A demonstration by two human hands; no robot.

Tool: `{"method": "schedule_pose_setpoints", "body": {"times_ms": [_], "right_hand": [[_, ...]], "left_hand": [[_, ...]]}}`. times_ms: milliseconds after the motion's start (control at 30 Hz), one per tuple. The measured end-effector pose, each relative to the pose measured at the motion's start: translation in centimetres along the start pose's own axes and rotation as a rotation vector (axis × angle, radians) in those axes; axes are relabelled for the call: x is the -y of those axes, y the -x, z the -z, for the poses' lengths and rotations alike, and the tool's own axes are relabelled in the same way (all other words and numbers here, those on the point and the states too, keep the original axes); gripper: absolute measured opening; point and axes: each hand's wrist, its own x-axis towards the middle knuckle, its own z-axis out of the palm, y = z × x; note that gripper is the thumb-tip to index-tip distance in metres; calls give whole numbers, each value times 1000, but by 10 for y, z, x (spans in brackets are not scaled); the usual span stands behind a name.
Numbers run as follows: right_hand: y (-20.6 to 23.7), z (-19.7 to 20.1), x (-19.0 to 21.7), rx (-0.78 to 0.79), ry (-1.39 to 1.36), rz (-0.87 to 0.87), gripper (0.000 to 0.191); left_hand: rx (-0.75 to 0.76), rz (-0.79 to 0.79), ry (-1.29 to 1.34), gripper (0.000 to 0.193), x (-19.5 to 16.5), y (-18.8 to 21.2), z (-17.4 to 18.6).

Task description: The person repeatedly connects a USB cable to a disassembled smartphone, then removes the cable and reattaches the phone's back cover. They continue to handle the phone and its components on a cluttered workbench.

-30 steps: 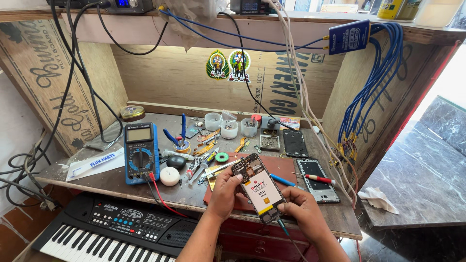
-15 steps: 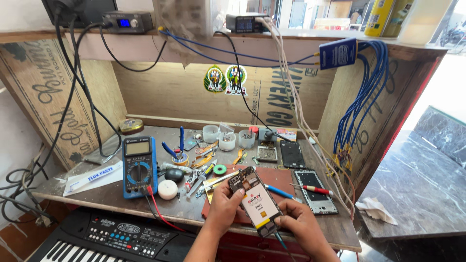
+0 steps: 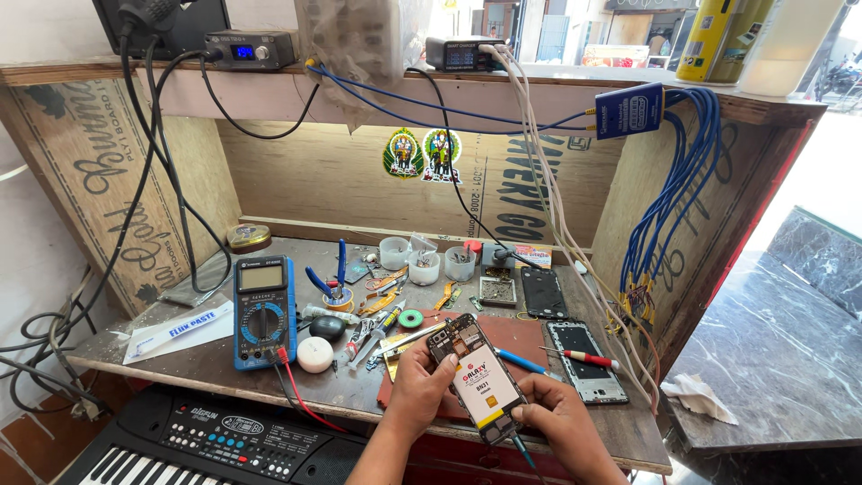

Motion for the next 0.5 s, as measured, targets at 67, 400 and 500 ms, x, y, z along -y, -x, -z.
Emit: {"method": "schedule_pose_setpoints", "body": {"times_ms": [67,400,500], "right_hand": [[-1,0,0,-13,7,-5,22],[1,-1,5,-37,53,-16,24],[1,-1,7,-17,10,-16,23]], "left_hand": [[-22,34,-19,21,-1,0,-1],[5,40,33,22,1,-2,1],[3,48,36,22,2,-2,2]]}}
